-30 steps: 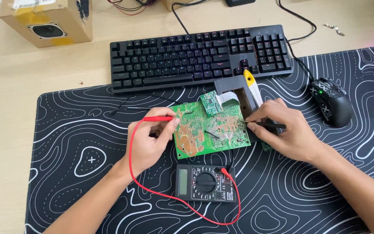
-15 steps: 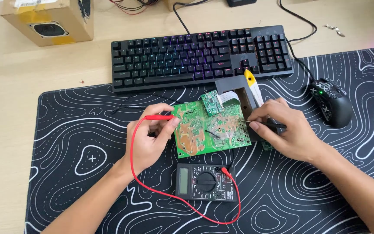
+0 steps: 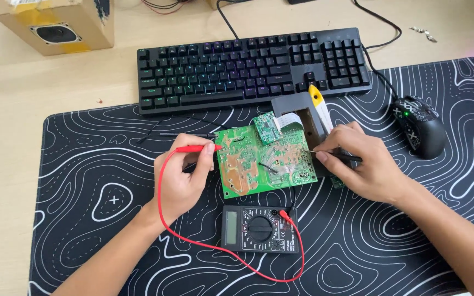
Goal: Using a digital multimeter to test various electrical points on a circuit board.
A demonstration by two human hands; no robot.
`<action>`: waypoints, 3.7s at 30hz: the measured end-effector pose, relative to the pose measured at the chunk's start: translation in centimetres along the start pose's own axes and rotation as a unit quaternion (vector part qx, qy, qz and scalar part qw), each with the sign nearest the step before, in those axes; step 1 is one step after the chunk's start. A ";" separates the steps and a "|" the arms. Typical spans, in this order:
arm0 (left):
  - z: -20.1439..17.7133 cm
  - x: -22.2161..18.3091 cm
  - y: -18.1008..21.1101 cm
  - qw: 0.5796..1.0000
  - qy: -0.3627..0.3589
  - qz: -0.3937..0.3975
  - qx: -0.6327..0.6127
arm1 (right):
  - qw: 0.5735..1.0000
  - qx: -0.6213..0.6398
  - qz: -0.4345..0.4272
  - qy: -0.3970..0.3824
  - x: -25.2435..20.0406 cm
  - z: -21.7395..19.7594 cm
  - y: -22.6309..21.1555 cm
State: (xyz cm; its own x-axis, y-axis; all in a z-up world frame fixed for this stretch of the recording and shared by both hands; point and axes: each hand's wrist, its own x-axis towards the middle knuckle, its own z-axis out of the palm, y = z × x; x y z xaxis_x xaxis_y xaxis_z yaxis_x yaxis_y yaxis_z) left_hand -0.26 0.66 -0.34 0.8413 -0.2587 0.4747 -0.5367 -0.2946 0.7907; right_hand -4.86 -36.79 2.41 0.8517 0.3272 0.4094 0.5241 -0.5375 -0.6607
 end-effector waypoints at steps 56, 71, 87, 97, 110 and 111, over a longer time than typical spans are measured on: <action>-0.1 -0.3 -0.5 0.997 -0.050 -0.016 0.050 | 1.000 -0.003 -0.011 -0.008 0.2 -0.2 -0.2; -0.2 -0.1 0.4 0.996 -0.075 -0.029 0.044 | 0.950 -0.299 0.091 0.006 -1.6 -8.7 6.3; -0.2 0.0 0.5 0.996 -0.072 -0.034 0.036 | 0.906 -0.414 0.090 -0.015 -1.0 -10.0 6.9; -0.4 0.6 1.1 0.997 -0.070 -0.024 0.028 | 0.947 -0.304 0.082 -0.059 -0.6 -7.0 5.6; -0.2 0.6 0.8 0.996 -0.090 0.012 0.027 | 0.974 -0.217 0.053 -0.022 -2.7 -3.9 5.3; -0.2 0.7 0.9 0.995 -0.091 0.028 0.014 | 0.975 -0.212 0.058 -0.017 -2.7 -3.8 5.3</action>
State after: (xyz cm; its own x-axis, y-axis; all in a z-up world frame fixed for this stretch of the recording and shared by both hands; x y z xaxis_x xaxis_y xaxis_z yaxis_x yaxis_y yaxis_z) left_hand -0.09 0.43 0.78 0.7864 -0.4361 0.4375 -0.5857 -0.3010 0.7526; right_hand -4.43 -43.44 0.17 0.9085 0.2667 0.3218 0.3816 -0.8433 -0.3783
